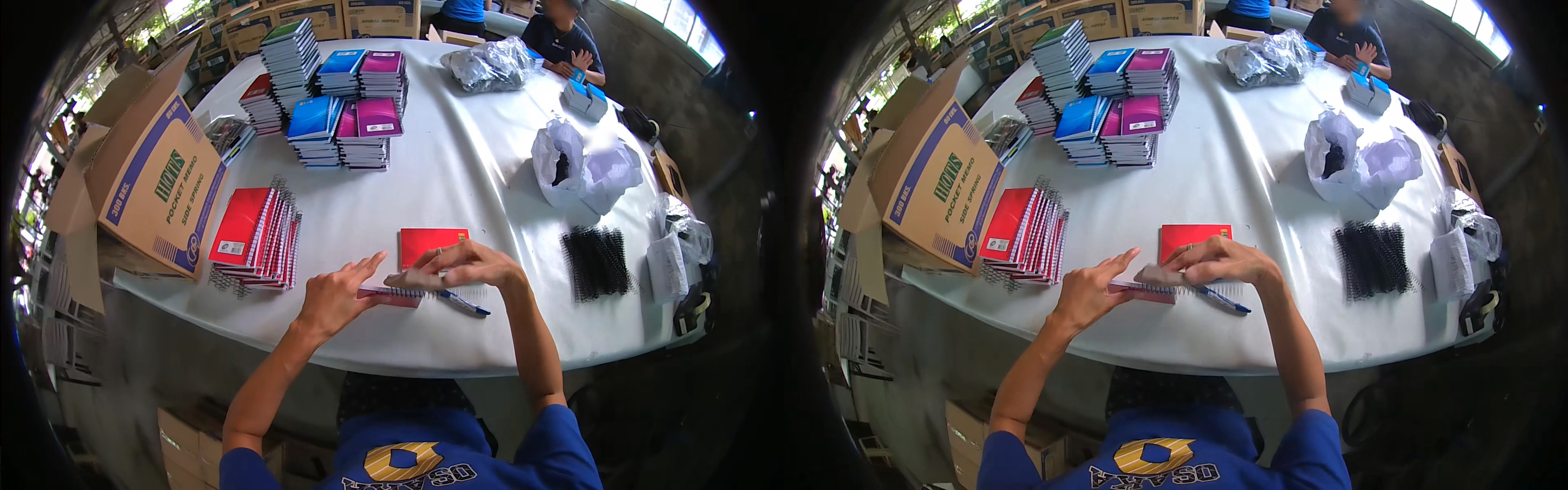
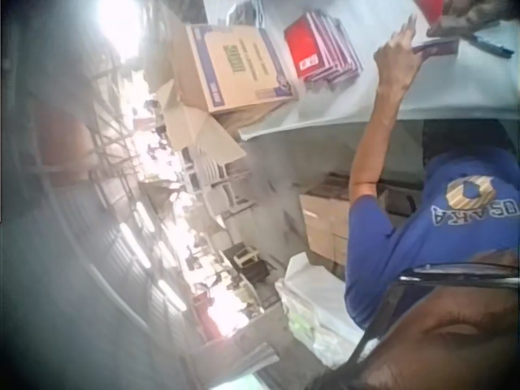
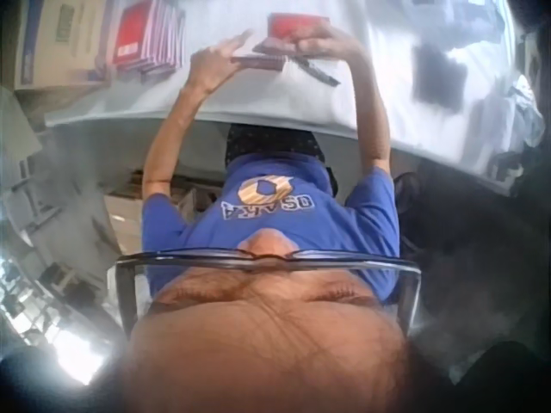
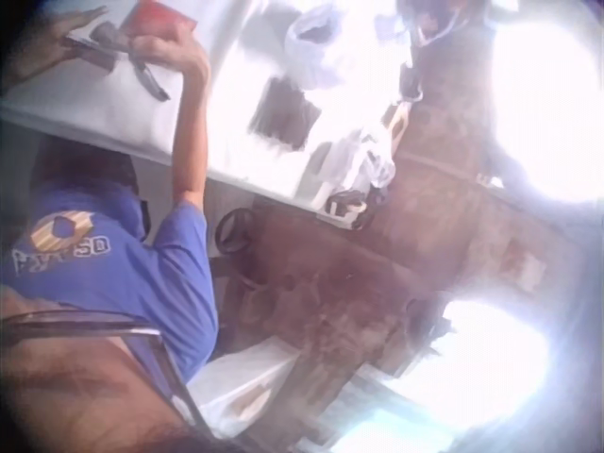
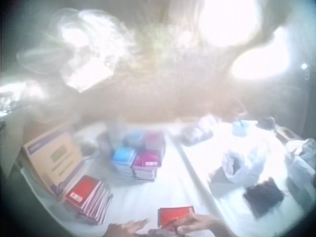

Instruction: The person inserts a spiral binding into the holes of stacked notebook covers and pages by hand, then uses pliers to cut and crimp the ends of the spiral wire.

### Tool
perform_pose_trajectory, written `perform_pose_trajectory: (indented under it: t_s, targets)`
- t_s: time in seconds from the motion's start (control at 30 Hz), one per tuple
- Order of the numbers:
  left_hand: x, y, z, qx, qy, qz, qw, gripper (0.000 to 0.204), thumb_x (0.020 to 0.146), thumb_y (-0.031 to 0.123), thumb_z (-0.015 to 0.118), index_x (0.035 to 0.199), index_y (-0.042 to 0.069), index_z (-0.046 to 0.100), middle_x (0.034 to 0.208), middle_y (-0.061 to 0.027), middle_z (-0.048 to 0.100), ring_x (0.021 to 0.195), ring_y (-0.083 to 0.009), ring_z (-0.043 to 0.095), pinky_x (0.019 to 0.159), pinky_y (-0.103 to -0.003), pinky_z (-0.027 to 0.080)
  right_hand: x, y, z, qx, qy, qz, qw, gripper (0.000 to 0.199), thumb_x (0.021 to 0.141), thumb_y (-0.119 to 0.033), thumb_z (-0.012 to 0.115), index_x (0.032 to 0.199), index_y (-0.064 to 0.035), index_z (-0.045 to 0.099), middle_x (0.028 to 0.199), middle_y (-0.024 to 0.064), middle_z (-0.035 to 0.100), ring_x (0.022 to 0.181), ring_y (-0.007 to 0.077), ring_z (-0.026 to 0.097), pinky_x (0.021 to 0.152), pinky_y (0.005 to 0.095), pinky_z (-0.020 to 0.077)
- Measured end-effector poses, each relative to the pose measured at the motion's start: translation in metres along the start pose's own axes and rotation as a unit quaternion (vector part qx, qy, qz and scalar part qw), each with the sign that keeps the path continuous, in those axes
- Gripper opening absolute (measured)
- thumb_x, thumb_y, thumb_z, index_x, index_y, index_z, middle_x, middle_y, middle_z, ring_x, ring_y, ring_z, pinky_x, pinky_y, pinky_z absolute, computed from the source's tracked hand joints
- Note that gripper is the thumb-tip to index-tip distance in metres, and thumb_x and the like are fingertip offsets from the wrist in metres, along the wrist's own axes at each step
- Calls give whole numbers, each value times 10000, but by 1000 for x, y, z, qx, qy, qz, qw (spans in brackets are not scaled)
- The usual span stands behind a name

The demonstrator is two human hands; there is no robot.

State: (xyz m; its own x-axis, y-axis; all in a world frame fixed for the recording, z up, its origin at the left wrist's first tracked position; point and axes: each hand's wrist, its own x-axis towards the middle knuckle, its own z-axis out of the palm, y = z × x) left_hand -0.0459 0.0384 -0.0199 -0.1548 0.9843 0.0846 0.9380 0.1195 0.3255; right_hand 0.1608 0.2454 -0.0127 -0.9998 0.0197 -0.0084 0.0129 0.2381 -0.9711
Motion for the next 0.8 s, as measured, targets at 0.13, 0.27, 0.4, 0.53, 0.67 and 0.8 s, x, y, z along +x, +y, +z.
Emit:
perform_pose_trajectory:
  t_s: [0.13, 0.27, 0.4, 0.53, 0.67, 0.8]
  targets:
    - [4, -7, 5, -64, 68, 40, 995, 843, 721, 460, 774, 1455, 255, 414, 1358, -117, 559, 1010, -308, 668, 768, -381, 576, 14, -7, 7, -177, 36, 94, 979, 458, 821, -384, 647, 1139, -63, 717, 1066, 152, 707, 979, 217, 641, 897, 317, 458]
    - [7, -9, 8, -148, 134, 17, 980, 1008, 690, 395, 819, 1520, 242, 267, 1408, -115, 517, 1087, -317, 640, 854, -404, 565, 18, -12, 4, -122, 34, 53, 991, 455, 801, -400, 660, 1127, -91, 730, 1069, 150, 703, 998, 227, 638, 900, 316, 460]
    - [8, -16, 29, -269, 171, 0, 948, 1116, 654, 336, 864, 1536, 176, 199, 1381, -194, 526, 1201, -338, 576, 971, -396, 527, 18, 2, -4, 19, 52, -18, 998, 516, 816, -474, 651, 1151, -87, 717, 1064, 159, 704, 1002, 246, 637, 900, 331, 463]
    - [0, -17, 38, -382, 165, -61, 907, 1137, 634, 311, 869, 1536, 152, 196, 1318, -192, 580, 1205, -321, 575, 998, -406, 513, 31, -7, 3, -171, 22, 101, 980, 535, 818, -452, 645, 1153, -39, 705, 1065, 161, 707, 984, 249, 642, 906, 335, 466]
    - [2, -16, 41, -425, 159, -82, 887, 1122, 642, 253, 861, 1536, 128, 195, 1308, -184, 592, 1211, -306, 575, 972, -377, 529, 26, -3, -1, -80, 27, 4, 996, 519, 830, -431, 634, 1153, -30, 702, 1077, 161, 705, 988, 258, 648, 896, 334, 470]
    - [2, -21, 48, -423, 175, -46, 888, 1085, 668, 233, 847, 1534, 114, 204, 1315, -190, 586, 1211, -294, 578, 940, -341, 540, 32, -15, -1, -55, 42, 65, 996, 491, 839, -426, 643, 1132, -38, 714, 1085, 143, 702, 995, 242, 642, 899, 332, 468]
